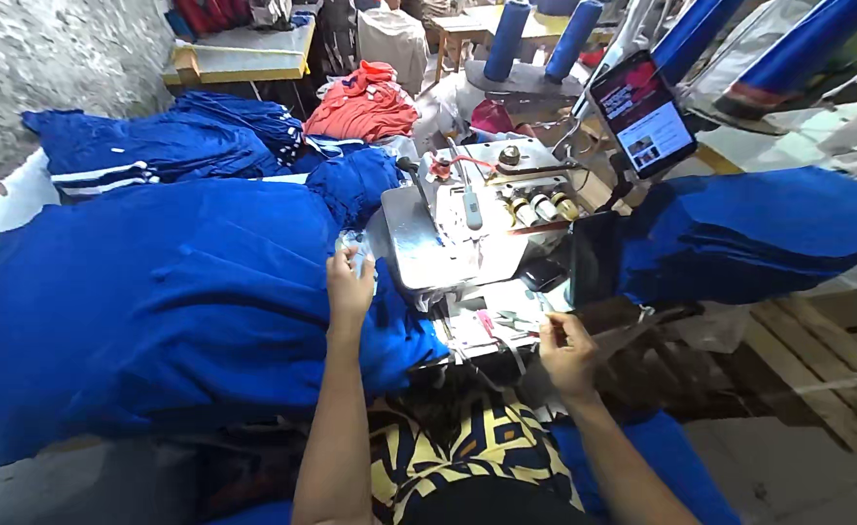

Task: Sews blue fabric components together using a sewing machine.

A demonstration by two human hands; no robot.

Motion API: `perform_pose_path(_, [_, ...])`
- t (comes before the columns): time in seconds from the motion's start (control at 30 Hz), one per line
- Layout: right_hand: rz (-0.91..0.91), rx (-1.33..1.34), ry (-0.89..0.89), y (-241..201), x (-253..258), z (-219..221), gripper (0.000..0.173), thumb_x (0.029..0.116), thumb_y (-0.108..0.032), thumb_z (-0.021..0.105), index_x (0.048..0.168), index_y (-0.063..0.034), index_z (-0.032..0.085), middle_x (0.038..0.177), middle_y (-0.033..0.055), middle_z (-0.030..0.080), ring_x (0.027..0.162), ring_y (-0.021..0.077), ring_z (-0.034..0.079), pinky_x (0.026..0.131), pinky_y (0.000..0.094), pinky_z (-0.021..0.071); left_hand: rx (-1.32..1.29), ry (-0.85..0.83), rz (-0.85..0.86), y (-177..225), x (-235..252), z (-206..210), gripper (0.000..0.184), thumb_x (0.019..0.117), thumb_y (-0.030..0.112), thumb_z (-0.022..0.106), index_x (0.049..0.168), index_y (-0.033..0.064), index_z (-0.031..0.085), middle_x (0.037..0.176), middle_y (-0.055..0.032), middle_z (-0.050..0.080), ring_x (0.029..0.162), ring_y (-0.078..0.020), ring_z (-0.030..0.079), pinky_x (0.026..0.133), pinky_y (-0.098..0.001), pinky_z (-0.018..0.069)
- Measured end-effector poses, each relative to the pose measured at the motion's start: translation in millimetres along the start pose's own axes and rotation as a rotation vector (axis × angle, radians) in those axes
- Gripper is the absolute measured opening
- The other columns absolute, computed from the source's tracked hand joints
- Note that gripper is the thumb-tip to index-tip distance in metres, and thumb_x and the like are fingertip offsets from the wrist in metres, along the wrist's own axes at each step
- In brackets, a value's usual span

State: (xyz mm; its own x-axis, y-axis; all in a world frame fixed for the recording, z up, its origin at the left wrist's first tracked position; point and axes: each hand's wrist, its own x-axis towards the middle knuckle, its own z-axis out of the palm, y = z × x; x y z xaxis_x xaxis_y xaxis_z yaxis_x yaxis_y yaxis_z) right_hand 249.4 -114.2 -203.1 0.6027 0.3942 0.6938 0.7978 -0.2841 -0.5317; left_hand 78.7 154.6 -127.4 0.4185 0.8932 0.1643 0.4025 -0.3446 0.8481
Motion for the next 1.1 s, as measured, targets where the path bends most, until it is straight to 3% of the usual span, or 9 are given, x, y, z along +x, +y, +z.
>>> perform_pose_path(0.1, [-0.043,0.108,-0.159,-31,-7,12,0.019,0.0908,-0.005,0.062,0.098,0.0078,0.073,0.089,0.0205,0.071,0.074,0.0248,0.070,0.068,0.0337,0.0594,0.326,-0.231,-0.028,-16,-9,16,0.060,0.1028,0.029,0.062,0.142,-0.0128,0.047,0.145,-0.0365,0.046,0.136,-0.0493,0.046,0.113,-0.0586,0.0377])
perform_pose_path(0.23, [-0.134,0.318,-0.236,-61,-12,41,0.017,0.0884,-0.008,0.063,0.094,0.0018,0.076,0.087,0.0142,0.073,0.077,0.0197,0.070,0.071,0.0288,0.0582,0.261,-0.148,0.077,-25,-16,25,0.037,0.0998,0.017,0.065,0.119,-0.0149,0.065,0.128,-0.0339,0.060,0.125,-0.0455,0.056,0.108,-0.0562,0.0422])
perform_pose_path(0.4, [-0.042,0.439,-0.422,-60,-10,58,0.044,0.0906,-0.020,0.069,0.125,0.0064,0.068,0.120,0.0201,0.072,0.114,0.0303,0.069,0.103,0.0443,0.0516,-0.421,-0.122,0.113,-2,-38,-12,0.021,0.0974,0.007,0.055,0.113,-0.0055,0.063,0.096,-0.0037,0.069,0.089,-0.0051,0.067,0.085,-0.0267,0.0563])
perform_pose_path(0.53, [-0.087,0.551,-0.742,-65,-3,54,0.061,0.0924,-0.027,0.070,0.143,0.0046,0.055,0.130,0.0213,0.067,0.121,0.0332,0.064,0.106,0.0515,0.0471,-0.681,-0.237,0.316,14,-49,-37,0.021,0.0968,0.011,0.052,0.106,0.0198,0.069,0.092,0.0155,0.074,0.085,0.0042,0.069,0.080,-0.0200,0.0585])
perform_pose_path(0.6, [-0.090,0.621,-0.891,-71,-1,48,0.036,0.0943,-0.014,0.067,0.126,0.0040,0.068,0.112,0.0217,0.072,0.104,0.0330,0.069,0.095,0.0505,0.0536,-0.351,-0.285,0.357,8,-37,-39,0.017,0.0997,0.007,0.054,0.106,0.0055,0.070,0.095,0.0053,0.073,0.089,-0.0003,0.068,0.085,-0.0219,0.0569])
perform_pose_path(0.7, [-0.039,0.492,-1.011,-72,4,35,0.023,0.0968,-0.013,0.061,0.108,0.0014,0.075,0.097,0.0211,0.073,0.094,0.0367,0.070,0.085,0.0586,0.0523,0.191,-0.189,0.366,-1,-23,-23,0.023,0.1002,0.006,0.059,0.103,-0.0119,0.073,0.105,-0.0251,0.070,0.101,-0.0300,0.068,0.094,-0.0443,0.0516])
perform_pose_path(0.87, [0.013,0.564,-1.275,-59,15,12,0.021,0.0944,-0.014,0.068,0.089,0.0059,0.067,0.078,0.0151,0.062,0.074,0.0232,0.058,0.070,0.0439,0.0458,-0.209,-0.146,0.139,6,-32,-12,0.022,0.1011,0.005,0.054,0.112,-0.0110,0.065,0.115,-0.0173,0.065,0.101,-0.0110,0.064,0.092,-0.0281,0.0523])
perform_pose_path(0.97, [-0.022,0.429,-1.453,-56,21,9,0.028,0.0972,-0.022,0.070,0.102,0.0053,0.071,0.090,0.0211,0.069,0.088,0.0353,0.066,0.083,0.0586,0.0491,-0.287,-0.246,0.131,7,-32,-8,0.018,0.0985,0.005,0.056,0.109,-0.0076,0.065,0.096,-0.0079,0.068,0.086,-0.0040,0.065,0.082,-0.0247,0.0550])
perform_pose_path(1.1, [0.129,0.415,-1.174,-68,32,8,0.030,0.1022,-0.024,0.062,0.110,0.0039,0.072,0.102,0.0203,0.072,0.096,0.0316,0.069,0.091,0.0517,0.0513,-0.106,-0.279,0.232,14,-37,-6,0.020,0.0945,0.013,0.069,0.102,-0.0055,0.066,0.092,-0.0072,0.067,0.084,-0.0047,0.062,0.080,-0.0242,0.0527])
